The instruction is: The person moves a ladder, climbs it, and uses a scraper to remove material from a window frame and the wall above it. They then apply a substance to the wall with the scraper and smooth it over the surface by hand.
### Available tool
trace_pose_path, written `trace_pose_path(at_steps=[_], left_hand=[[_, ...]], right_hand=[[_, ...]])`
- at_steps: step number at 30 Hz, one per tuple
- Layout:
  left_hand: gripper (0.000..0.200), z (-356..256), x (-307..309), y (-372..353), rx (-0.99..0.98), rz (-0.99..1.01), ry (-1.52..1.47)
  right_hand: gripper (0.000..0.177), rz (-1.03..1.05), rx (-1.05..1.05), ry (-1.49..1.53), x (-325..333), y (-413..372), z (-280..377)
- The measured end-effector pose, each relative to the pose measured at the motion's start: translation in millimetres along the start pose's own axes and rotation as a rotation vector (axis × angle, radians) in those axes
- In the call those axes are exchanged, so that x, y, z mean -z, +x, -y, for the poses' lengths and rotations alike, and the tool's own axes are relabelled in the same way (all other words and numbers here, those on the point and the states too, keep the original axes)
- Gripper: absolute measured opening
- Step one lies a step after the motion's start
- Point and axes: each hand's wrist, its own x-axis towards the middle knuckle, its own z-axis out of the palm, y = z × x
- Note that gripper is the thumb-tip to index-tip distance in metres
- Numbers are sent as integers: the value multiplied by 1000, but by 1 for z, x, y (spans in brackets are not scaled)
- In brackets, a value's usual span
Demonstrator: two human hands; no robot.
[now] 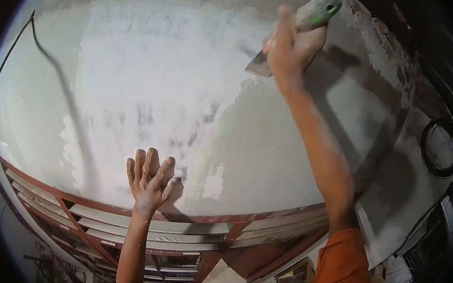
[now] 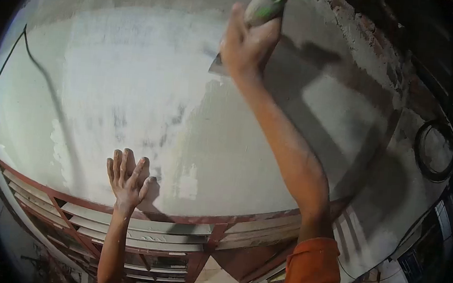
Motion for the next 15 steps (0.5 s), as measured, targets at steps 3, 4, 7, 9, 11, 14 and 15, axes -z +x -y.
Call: trace_pose_path(at_steps=[3, 4, 7, 9, 11, 14, 15], left_hand=[[54, -1, -1, -1, 13, -6, -1], [54, -2, 0, 0, 8, -9, -1], [54, -1, 0, 0, 5, -14, 1], [55, -2, 2, 0, 16, -2, 12], [55, -2, 1, 0, 18, 2, -7], [56, -1, 0, -1, 22, 1, -16], [56, -3, -1, -3, 34, 4, -18]], right_hand=[[20, -44, -110, 134, -1, 14, -6], [22, -86, 219, -163, 2, 0, -20], [28, 68, -167, 116, 3, -26, 15], [28, 16, -257, 137, 1, -16, 22], [29, -37, -192, 175, 2, -2, 12], [30, -53, 9, -77, 5, -27, -10], [30, -42, 5, -74, 5, -27, -15]])
